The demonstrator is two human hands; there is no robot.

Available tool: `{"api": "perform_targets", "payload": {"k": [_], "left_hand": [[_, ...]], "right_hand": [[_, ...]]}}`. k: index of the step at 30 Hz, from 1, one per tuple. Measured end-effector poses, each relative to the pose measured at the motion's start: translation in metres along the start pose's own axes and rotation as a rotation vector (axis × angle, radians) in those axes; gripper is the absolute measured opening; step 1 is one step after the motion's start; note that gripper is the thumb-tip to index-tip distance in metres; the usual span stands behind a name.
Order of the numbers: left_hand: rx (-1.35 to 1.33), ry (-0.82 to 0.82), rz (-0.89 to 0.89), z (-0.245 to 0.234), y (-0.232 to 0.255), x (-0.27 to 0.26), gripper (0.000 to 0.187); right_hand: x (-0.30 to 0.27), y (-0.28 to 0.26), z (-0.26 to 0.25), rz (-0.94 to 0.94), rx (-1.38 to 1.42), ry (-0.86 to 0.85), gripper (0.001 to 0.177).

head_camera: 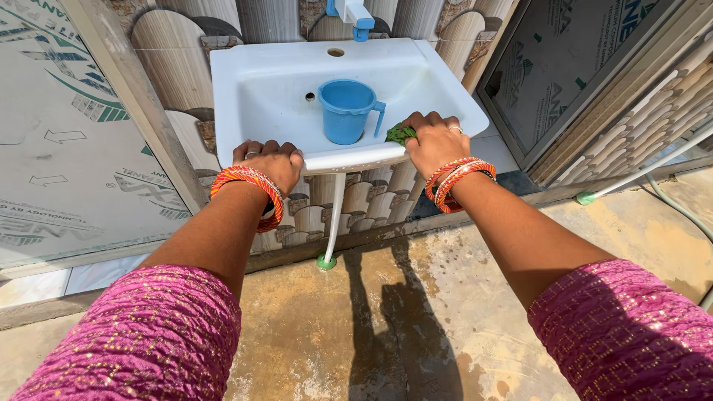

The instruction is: The person cleans a white sink and a blue cup with a green cloth and water from a faucet.

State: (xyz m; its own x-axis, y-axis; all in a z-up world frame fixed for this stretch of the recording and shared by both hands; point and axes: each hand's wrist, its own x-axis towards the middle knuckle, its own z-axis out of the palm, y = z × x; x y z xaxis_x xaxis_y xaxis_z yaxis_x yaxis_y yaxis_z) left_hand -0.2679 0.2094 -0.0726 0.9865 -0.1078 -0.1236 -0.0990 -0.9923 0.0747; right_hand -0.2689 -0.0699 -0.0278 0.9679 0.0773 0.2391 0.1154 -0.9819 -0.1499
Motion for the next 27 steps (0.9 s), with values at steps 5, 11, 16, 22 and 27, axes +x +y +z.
{"api": "perform_targets", "payload": {"k": [5, 11, 16, 22, 27], "left_hand": [[-0.003, 0.024, -0.030, -0.004, 0.006, -0.009, 0.057], [-0.006, 0.113, 0.001, 0.001, -0.001, -0.011, 0.053], [-0.003, 0.064, 0.024, 0.004, -0.010, -0.007, 0.051], [-0.081, 0.444, -0.063, 0.028, -0.001, -0.006, 0.046], [-0.043, 0.543, -0.083, 0.030, -0.002, 0.005, 0.051]], "right_hand": [[-0.002, -0.019, 0.013, 0.145, -0.014, 0.083, 0.031], [-0.031, -0.125, 0.036, -0.222, 0.068, 0.174, 0.024], [0.002, -0.064, 0.018, -0.267, 0.103, -0.040, 0.033], [0.034, 0.005, -0.006, 0.060, -0.198, -0.076, 0.034], [0.044, -0.056, 0.004, 0.024, -0.308, -0.292, 0.037]]}}
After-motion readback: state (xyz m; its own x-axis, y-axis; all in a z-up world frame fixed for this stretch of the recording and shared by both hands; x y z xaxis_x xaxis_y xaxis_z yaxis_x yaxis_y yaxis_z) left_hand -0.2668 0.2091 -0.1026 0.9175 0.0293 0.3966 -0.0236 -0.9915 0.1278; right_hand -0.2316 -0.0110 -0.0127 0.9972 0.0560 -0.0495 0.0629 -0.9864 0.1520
